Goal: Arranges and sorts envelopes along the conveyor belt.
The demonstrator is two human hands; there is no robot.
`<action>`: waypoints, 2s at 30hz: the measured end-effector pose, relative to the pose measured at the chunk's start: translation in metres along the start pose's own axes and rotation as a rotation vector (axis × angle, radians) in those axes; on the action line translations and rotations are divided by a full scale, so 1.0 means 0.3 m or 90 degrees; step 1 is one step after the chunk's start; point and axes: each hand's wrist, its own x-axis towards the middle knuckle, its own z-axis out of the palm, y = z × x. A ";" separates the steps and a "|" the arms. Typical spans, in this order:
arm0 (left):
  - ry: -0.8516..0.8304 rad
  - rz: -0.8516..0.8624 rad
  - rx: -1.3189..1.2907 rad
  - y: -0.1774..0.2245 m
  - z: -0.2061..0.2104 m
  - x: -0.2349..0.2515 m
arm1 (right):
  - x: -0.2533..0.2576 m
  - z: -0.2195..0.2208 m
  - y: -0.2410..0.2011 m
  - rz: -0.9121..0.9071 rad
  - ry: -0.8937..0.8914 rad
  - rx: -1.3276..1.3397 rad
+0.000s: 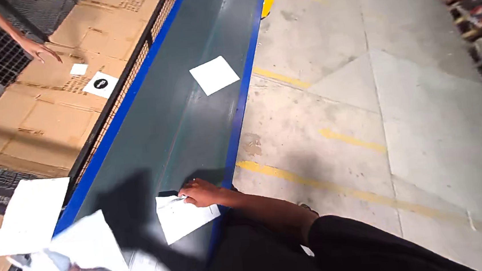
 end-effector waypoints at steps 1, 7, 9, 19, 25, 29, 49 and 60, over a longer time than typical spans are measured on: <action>-0.022 0.073 -0.040 0.070 0.064 0.197 | -0.008 -0.008 0.006 -0.007 -0.003 0.034; -0.559 0.059 -0.179 0.524 0.343 0.608 | -0.027 -0.181 0.073 -0.027 0.028 0.188; -0.845 0.011 -0.254 0.557 0.435 0.414 | -0.021 -0.257 0.094 -0.036 0.060 0.229; -0.449 -0.418 -0.572 0.370 0.356 -0.129 | 0.191 -0.787 0.696 0.202 0.102 -0.152; -0.140 -0.548 -0.729 0.430 0.266 -0.196 | 0.206 -0.716 0.593 0.191 -0.137 -0.216; 0.001 -0.562 -0.806 0.488 0.224 -0.199 | 0.358 -0.721 0.464 0.140 -0.168 0.151; -0.117 -0.551 -0.760 0.421 0.094 -0.254 | 0.223 -0.457 -0.107 0.019 -0.370 0.615; -0.290 -0.471 -0.704 0.345 0.156 -0.239 | 0.537 -0.667 -0.164 0.011 -0.042 0.823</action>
